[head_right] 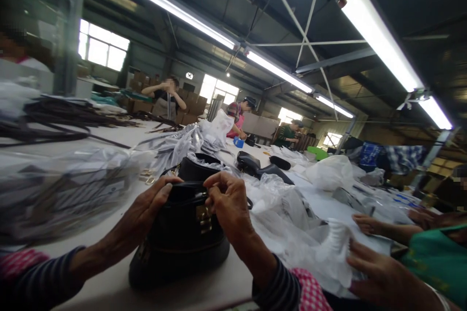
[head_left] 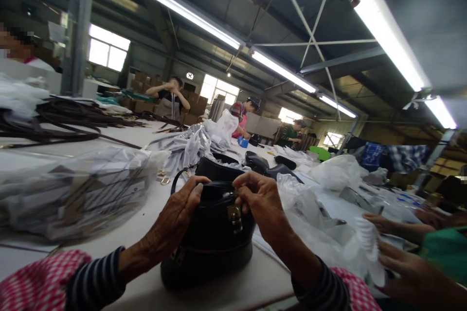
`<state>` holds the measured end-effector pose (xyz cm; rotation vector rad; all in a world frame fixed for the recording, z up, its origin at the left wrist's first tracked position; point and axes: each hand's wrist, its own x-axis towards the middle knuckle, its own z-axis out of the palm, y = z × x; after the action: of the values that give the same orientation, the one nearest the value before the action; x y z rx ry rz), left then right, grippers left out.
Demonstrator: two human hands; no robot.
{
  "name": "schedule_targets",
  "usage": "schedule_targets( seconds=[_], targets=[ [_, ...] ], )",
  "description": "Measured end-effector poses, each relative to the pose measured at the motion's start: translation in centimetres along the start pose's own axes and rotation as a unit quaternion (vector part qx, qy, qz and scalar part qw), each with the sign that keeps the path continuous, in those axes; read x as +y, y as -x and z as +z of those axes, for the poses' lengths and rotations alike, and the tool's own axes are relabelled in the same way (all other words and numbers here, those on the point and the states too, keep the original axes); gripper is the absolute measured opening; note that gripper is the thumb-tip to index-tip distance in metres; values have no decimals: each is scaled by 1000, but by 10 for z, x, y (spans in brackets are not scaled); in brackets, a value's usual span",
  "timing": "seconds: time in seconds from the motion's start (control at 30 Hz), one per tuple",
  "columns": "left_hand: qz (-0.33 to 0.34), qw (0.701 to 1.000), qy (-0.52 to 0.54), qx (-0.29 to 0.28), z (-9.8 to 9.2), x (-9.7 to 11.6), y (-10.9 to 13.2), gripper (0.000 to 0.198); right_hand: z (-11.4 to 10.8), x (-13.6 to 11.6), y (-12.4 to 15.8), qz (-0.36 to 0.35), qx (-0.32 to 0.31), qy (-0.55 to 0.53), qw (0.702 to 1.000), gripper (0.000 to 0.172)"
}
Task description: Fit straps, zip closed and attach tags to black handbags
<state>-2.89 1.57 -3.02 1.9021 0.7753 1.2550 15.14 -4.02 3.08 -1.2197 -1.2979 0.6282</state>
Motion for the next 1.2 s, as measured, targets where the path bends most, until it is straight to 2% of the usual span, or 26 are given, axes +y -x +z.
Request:
schedule_targets(
  seconds=[0.1, 0.2, 0.33, 0.43, 0.53, 0.73, 0.87, 0.97, 1.03, 1.1, 1.2],
  targets=[
    [8, 1000, -4, -18, -2, 3, -4, 43, -9, 1, 0, 11, -10, -24, 1000, 11],
    [25, 997, -15, -66, -6, 13, -8, 39, -24, 6, 2, 38, -11, -71, 997, 16],
    [41, 993, -28, -105, -10, 23, -8, 35, -33, 12, 6, 51, 22, -136, 989, 22],
    [34, 995, -32, -88, -9, 22, -3, 37, -27, 11, 8, 44, 25, -123, 991, 21],
    [30, 997, -35, -57, -4, 17, 0, 42, -10, 3, 11, 29, 5, -66, 997, 15],
    [20, 996, 4, -84, -2, 13, -4, 43, 23, -13, 7, -27, -71, 53, 996, 12],
    [-4, 995, 39, -92, -9, 14, -4, 40, 18, -14, 0, 31, -91, 19, 995, 14],
    [-13, 989, 79, -128, -12, 16, 0, 36, 11, -14, -1, 54, -90, -7, 994, 22],
    [-26, 982, 122, -141, -11, 16, 3, 51, 10, -14, 0, 55, -82, -8, 995, 24],
    [-50, 976, 166, -133, -8, 14, 5, 67, 11, -14, 1, 56, -70, -5, 996, 23],
    [-62, 974, 188, -109, -1, 9, 7, 59, 19, -15, 4, 48, -53, 3, 997, 21]
  ],
)
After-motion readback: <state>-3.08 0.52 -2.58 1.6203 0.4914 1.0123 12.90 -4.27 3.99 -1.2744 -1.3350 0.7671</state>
